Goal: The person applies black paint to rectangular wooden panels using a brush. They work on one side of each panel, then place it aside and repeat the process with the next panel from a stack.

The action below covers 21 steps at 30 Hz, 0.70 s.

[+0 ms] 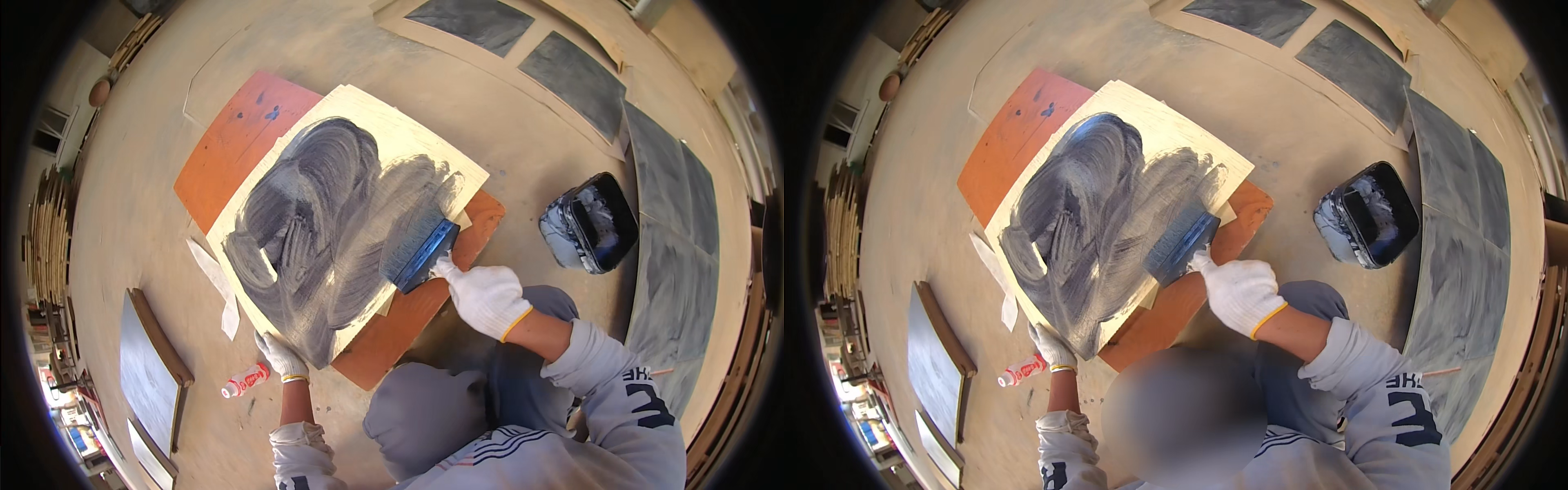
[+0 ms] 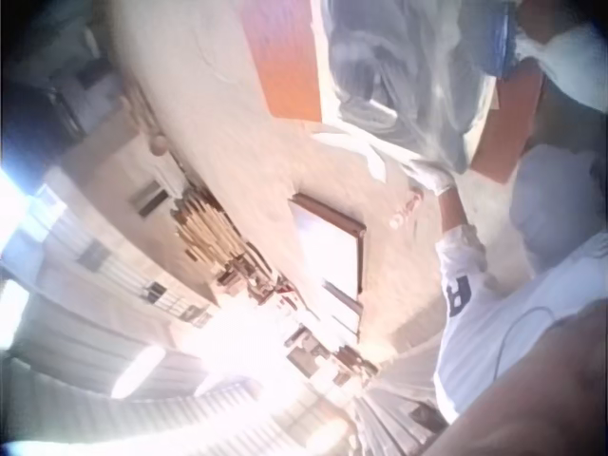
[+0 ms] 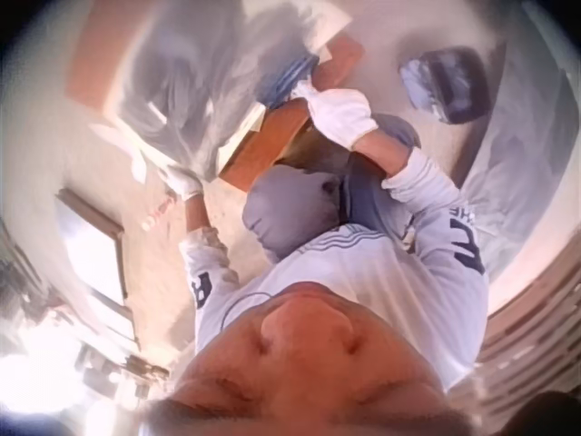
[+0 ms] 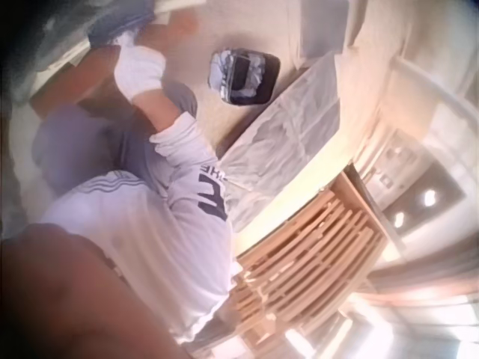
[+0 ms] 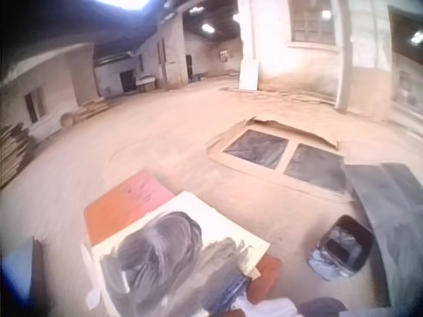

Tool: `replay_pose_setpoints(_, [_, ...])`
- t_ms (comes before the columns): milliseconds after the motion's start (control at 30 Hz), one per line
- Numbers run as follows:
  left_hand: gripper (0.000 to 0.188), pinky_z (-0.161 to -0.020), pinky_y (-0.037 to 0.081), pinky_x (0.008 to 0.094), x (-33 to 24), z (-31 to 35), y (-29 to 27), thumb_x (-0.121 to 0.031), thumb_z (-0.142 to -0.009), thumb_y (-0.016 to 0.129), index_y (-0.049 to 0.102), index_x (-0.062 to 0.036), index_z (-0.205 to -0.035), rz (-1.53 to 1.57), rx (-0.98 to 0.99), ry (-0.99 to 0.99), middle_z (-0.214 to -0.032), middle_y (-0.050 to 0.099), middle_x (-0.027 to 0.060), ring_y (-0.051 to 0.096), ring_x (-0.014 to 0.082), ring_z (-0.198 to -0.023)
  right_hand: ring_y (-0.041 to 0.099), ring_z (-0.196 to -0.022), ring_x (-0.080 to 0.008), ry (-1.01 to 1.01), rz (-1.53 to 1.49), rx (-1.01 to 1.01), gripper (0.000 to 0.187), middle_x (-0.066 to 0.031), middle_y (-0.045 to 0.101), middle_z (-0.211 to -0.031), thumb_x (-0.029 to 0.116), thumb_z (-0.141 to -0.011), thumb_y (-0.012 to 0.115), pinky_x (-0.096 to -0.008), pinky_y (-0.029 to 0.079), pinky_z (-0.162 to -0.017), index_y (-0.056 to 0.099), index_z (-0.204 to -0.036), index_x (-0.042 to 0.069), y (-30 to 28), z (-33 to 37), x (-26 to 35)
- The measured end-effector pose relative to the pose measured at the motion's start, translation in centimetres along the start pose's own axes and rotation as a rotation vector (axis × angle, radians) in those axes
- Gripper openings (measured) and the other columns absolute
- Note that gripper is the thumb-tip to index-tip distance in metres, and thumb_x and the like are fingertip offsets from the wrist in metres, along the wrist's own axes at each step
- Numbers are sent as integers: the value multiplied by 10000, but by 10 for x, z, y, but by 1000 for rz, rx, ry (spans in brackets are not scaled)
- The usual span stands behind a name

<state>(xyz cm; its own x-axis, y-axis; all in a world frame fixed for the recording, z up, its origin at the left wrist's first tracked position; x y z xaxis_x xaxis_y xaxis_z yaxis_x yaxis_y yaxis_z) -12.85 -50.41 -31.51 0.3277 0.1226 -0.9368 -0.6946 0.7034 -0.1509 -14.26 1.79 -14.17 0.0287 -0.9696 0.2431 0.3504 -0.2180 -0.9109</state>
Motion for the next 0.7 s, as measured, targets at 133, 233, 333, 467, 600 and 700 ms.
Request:
replay_pose_setpoints(133, [572, -1218, 385, 421, -3, 20, 27, -318, -1141, 440, 351, -129, -1673, 32, 6, -47, -1671, 434, 77, 478, 268, -1460, 744, -706, -366, 80, -5, -166, 390, -156, 741, -767, 176, -1009, 498, -536, 554, -607, 635, -1369, 120, -31, -15, -64])
replay_pose_setpoints(233, [573, -1220, 381, 425, -7, 14, 16, -313, -1142, 437, 342, -131, -1677, -30, 1, -34, -1679, 420, 78, 469, 272, -1469, 745, -692, -348, 99, 44, -41, 395, -140, 735, -751, 193, -1017, 513, -540, 548, -605, 646, -1384, 131, -17, -5, -39])
replay_pose_setpoints(333, [572, -1228, 369, 426, -3, 2, 9, -311, -1143, 433, 341, -131, -1678, 5, 45, 4, -1686, 412, 77, 455, 272, -1482, 744, -713, -352, 61, -4, -89, 425, -139, 743, -771, 214, -1023, 523, -541, 550, -628, 656, -1422, 155, -14, 2, -49])
replay_pose_setpoints(467, [574, -1242, 349, 420, 1, 2, 6, -308, -1142, 435, 338, -136, -1682, -81, 5, 15, -1695, 400, 78, 436, 263, -1503, 738, -731, -362, 106, 41, -217, 373, -140, 751, -785, 237, -1020, 544, -528, 551, -638, 709, -1343, 153, -43, -27, -88])
replay_pose_setpoints(600, [566, -1228, 361, 400, 6, 5, 8, -309, -1144, 435, 352, -132, -1675, -71, -23, -5, -1670, 437, 89, 456, 259, -1486, 751, -830, -372, 81, 69, -180, 371, -155, 776, -881, 224, -1025, 522, -539, 564, -716, 714, -1333, 147, -46, -51, -83])
replay_pose_setpoints(700, [553, -1201, 382, 389, 5, 6, 5, -310, -1143, 442, 375, -132, -1663, -89, -39, 4, -1629, 480, 95, 494, 258, -1441, 755, -952, -381, 71, 52, -114, 383, -165, 787, -1027, 226, -1033, 496, -539, 571, -808, 712, -1338, 142, -62, -95, -71])
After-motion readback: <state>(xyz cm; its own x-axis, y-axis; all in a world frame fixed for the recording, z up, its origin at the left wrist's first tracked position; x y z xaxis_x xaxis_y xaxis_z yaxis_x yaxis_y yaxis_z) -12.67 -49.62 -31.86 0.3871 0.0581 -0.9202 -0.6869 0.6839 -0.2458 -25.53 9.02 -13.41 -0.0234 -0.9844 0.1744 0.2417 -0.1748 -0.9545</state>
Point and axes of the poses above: each hand's wrist, its own z-axis away from the middle knuckle, its own y-axis out of the palm, x = y × z, the point moved 10 cm from there along -z, towards the middle knuckle
